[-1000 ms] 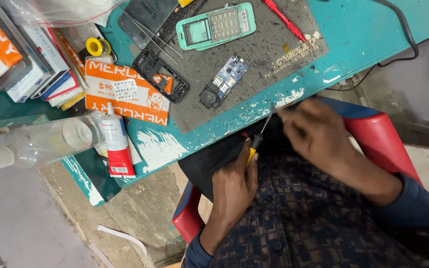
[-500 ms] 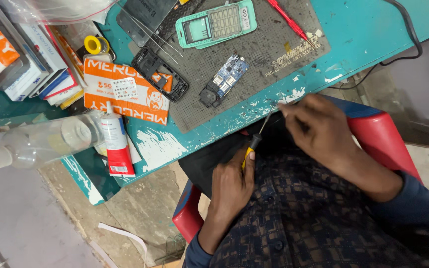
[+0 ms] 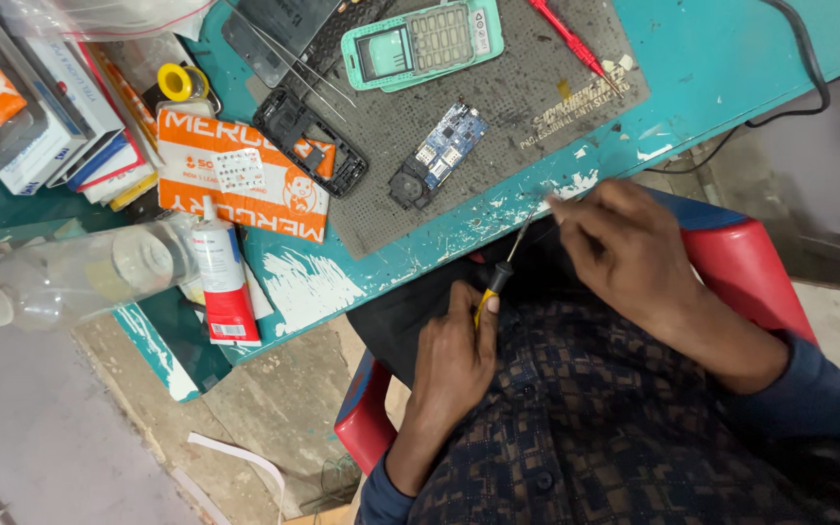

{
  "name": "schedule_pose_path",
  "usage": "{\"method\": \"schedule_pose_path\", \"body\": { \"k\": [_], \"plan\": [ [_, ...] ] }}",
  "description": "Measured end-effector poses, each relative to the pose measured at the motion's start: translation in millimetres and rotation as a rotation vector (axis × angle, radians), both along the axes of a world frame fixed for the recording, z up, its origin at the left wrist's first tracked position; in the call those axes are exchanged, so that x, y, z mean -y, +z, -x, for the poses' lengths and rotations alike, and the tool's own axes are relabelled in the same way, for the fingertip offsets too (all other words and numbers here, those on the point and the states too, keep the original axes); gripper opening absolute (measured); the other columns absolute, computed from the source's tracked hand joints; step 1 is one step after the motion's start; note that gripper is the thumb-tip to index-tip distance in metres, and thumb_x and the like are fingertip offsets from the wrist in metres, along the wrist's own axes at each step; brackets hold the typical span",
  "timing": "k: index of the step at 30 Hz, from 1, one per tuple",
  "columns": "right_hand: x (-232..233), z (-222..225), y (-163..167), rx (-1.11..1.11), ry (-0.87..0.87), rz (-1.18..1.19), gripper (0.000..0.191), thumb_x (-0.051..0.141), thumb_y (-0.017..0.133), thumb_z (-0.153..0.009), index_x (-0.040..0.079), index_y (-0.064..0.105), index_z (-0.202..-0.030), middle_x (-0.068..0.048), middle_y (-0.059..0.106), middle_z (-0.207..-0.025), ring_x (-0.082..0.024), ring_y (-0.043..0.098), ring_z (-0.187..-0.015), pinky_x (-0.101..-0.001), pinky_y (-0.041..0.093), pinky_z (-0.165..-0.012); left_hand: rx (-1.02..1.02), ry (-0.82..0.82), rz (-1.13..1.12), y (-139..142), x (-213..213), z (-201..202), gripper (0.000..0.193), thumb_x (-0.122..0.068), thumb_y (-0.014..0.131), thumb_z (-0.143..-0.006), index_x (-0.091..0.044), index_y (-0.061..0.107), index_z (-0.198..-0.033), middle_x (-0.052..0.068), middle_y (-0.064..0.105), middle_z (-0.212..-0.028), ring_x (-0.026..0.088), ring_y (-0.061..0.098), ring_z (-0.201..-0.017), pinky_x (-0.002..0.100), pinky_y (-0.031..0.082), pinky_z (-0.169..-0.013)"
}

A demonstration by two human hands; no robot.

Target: The person repairs a feature phone at a workbench. They hold the phone's main board, apply liquid from a bottle onto it, press the keypad and screen assembly into place, reposition the board, and then use a screwdriver and a soldering iron on the board resting on the bench mat.

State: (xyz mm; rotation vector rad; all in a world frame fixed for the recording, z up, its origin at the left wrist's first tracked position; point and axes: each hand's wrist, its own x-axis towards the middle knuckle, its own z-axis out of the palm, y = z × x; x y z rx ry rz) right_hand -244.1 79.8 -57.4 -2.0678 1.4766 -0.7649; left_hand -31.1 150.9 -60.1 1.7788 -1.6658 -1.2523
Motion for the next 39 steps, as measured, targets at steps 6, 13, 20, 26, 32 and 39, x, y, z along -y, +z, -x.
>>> {"method": "schedule_pose_path", "body": {
  "k": [6,13,20,26,32,39],
  "plan": [
    [2,-3,-3,0.042,0.058,0.014,0.027,0.000,0.072,-0.091,0.005,0.075,-0.117,-0.010,0.056,-0.084,-0.027,0.060,-0.081,-0.0401,0.049,-0.071,0.045,0.030,-0.004,5,2,-2,0.020,-0.016,0.053,-0.107,-0.003,0.057,-0.093,0.021,0.054,-0.054,0.042,0.060,-0.051,0.053,0.041,-0.047],
    [-1,-6,1,0.047,0.001,-0.015,0.027,0.002,0.074,-0.092,0.007,0.074,-0.118,-0.009,0.058,-0.085,-0.026,0.060,-0.074,-0.0393,0.048,-0.066,0.054,0.049,0.033,4,1,-1,0.019,-0.020,0.054,-0.106,-0.004,0.062,-0.097,0.022,0.056,-0.056,0.042,0.062,-0.053,0.051,0.042,-0.045],
    [0,-4,2,0.072,-0.009,-0.021,0.025,0.002,0.074,-0.093,0.008,0.074,-0.118,-0.010,0.060,-0.086,-0.026,0.060,-0.073,-0.0385,0.048,-0.065,0.104,0.044,0.039,7,1,0,0.016,-0.020,0.059,-0.104,-0.006,0.064,-0.098,0.018,0.056,-0.052,0.039,0.062,-0.049,0.049,0.044,-0.044],
    [0,-3,4,0.046,-0.016,-0.024,0.029,0.002,0.074,-0.090,0.008,0.075,-0.119,-0.010,0.058,-0.084,-0.026,0.058,-0.072,-0.0382,0.047,-0.065,0.073,0.056,0.051,13,1,1,0.015,-0.019,0.063,-0.102,-0.005,0.063,-0.097,0.017,0.057,-0.053,0.035,0.064,-0.048,0.046,0.045,-0.042],
    [2,-2,8,0.063,-0.027,-0.076,0.027,0.003,0.074,-0.091,0.007,0.077,-0.117,-0.010,0.056,-0.079,-0.023,0.057,-0.068,-0.0367,0.045,-0.061,0.083,0.049,0.060,12,0,1,0.018,-0.019,0.066,-0.101,-0.004,0.059,-0.093,0.016,0.057,-0.053,0.034,0.064,-0.047,0.045,0.045,-0.042],
    [3,-1,7,0.069,-0.055,-0.081,0.019,0.003,0.076,-0.092,0.007,0.077,-0.111,-0.009,0.060,-0.079,-0.022,0.058,-0.067,-0.0358,0.045,-0.060,0.158,0.036,0.155,14,-2,2,0.020,-0.017,0.069,-0.098,-0.004,0.057,-0.088,0.016,0.061,-0.058,0.033,0.064,-0.049,0.045,0.045,-0.043]
  ]
}}
